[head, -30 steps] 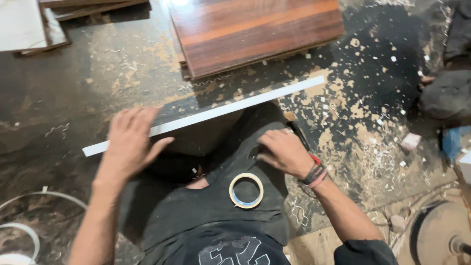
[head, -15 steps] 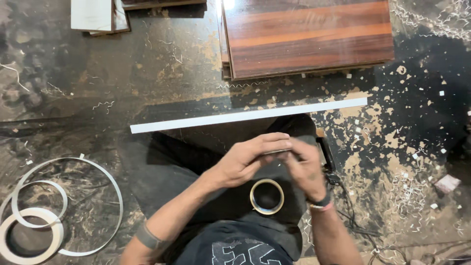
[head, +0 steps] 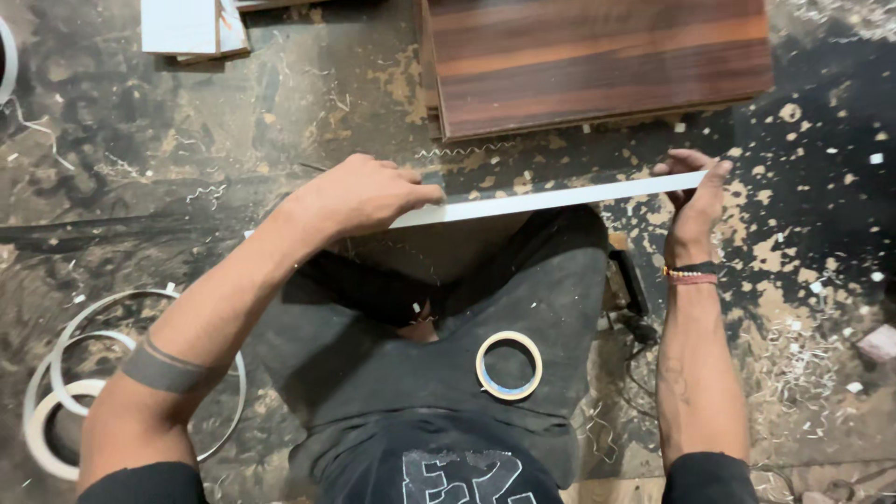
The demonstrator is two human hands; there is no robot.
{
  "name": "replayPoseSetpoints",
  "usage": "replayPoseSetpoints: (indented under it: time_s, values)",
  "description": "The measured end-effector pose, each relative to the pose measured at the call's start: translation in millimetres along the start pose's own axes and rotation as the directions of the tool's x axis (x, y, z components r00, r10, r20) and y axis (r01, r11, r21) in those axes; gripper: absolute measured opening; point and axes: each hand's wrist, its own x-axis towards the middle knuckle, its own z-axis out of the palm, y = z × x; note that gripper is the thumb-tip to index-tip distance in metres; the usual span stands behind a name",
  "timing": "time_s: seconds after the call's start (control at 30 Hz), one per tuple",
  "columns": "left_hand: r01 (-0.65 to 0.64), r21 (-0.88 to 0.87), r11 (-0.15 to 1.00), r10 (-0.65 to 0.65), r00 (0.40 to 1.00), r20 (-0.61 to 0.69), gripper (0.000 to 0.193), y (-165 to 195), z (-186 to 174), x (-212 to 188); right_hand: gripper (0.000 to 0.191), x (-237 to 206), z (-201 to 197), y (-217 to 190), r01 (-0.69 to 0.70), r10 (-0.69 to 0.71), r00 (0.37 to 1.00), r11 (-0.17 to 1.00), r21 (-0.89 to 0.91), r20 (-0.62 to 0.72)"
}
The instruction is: The person sits on the floor with a narrow particle board strip across their lap and applies white edge banding tape to its raw edge. They press the tape along the edge by hand, then run a hand-held iron along the strip to heat and adhere the banding, working along the length of the board.
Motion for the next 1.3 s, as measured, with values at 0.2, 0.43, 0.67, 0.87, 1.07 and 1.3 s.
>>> replayPoseSetpoints:
  time_s: [0.2,0.43,0.67,0.87,1.07,1.3]
  values:
    - [-0.055,0.048,0.997,0.054,0.998,0.015,0.028,-5.1,12.1,10.7,0.061,0.5,11.7,8.9,0.086,-0.083,0.991,0.996,0.022,-0.107]
    - [-0.174,0.084,0.981,0.187,0.966,-0.177,0.026,32.8,22.3,86.3,0.058,0.7,25.3,2.6,0.082,-0.081,0.987,0.997,0.007,-0.136]
    - [-0.230,0.100,0.968,0.250,0.865,-0.435,0.016,100.4,25.2,226.4,0.058,6.4,20.0,19.7,0.133,-0.138,0.979,0.990,-0.039,-0.148]
    - [-0.222,-0.011,0.975,0.195,0.879,-0.434,0.014,149.5,4.5,323.9,0.076,4.6,15.4,16.7,-0.022,0.067,0.994,0.908,0.418,-0.092]
    - [-0.176,-0.366,0.914,-0.023,0.878,-0.479,0.049,134.4,-0.2,292.4,0.089,-14.1,-2.9,-12.9,-0.165,0.173,0.985,0.886,0.433,0.019]
    - [-0.110,-0.438,0.892,-0.170,0.817,-0.551,0.015,95.6,-22.7,94.3,0.050,-64.5,42.7,-52.2,0.168,-0.182,0.918,0.983,-0.072,-0.353]
